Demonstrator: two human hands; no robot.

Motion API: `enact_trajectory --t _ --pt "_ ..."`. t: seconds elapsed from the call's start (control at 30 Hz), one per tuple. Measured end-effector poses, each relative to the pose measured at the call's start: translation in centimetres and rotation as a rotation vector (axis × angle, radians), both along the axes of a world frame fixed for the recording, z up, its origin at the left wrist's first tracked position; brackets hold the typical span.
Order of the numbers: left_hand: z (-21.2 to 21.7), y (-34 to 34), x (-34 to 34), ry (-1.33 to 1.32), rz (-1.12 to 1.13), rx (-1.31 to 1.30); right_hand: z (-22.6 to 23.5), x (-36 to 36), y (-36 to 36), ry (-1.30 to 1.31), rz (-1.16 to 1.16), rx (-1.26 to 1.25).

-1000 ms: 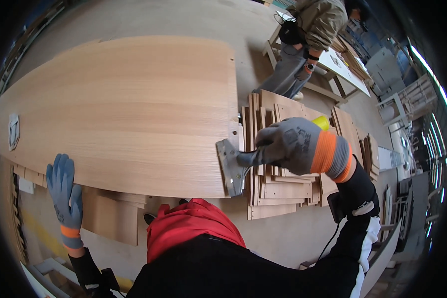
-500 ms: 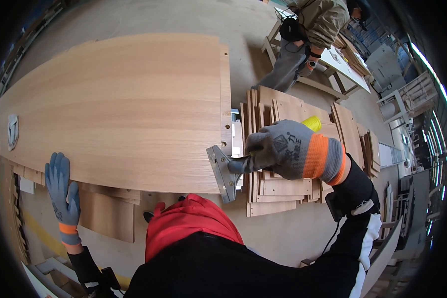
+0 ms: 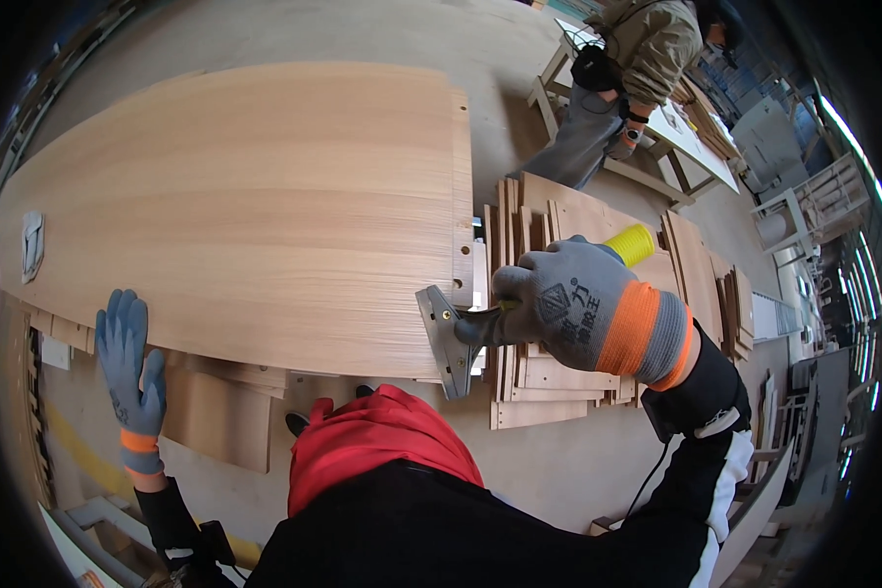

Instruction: Cleaning large wood panels by wiping them with a cloth and using a scraper to remove surface debris.

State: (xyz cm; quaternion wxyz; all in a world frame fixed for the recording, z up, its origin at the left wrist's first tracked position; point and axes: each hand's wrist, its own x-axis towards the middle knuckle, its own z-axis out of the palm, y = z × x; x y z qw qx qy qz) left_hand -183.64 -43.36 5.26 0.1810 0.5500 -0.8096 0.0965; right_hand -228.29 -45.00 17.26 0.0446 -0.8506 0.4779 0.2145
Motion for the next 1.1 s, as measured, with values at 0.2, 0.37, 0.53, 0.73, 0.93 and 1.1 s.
enact_trajectory --t 0.2,0.37,0.53,0.73,0.93,1.1 --pt "0.3 0.4 -0.3 0.038 0.002 0.008 -2.0 1.8 -0.5 -0.065 -0.025 0.022" --pt "0.7 1.5 0.9 -0.009 0.037 0.021 -1.8 5.2 -2.2 -0.187 0.362 -0.118" --pt "1.1 4.1 3.4 0.027 0.129 -0.016 1.1 13.1 -4.0 0.192 0.276 0.176" --pt "0.2 8.8 9.6 0.121 0.283 -0.086 -0.2 17.6 -5.2 -0.04 0.515 0.048" --pt "-1.2 15.2 16.8 0.185 0.435 -0.043 -0.3 25.6 -6.7 0.004 0.544 -0.014" --pt "-4.1 23.5 24.2 0.314 0.548 -0.043 -1.6 33.2 -9.0 0.183 0.294 0.043"
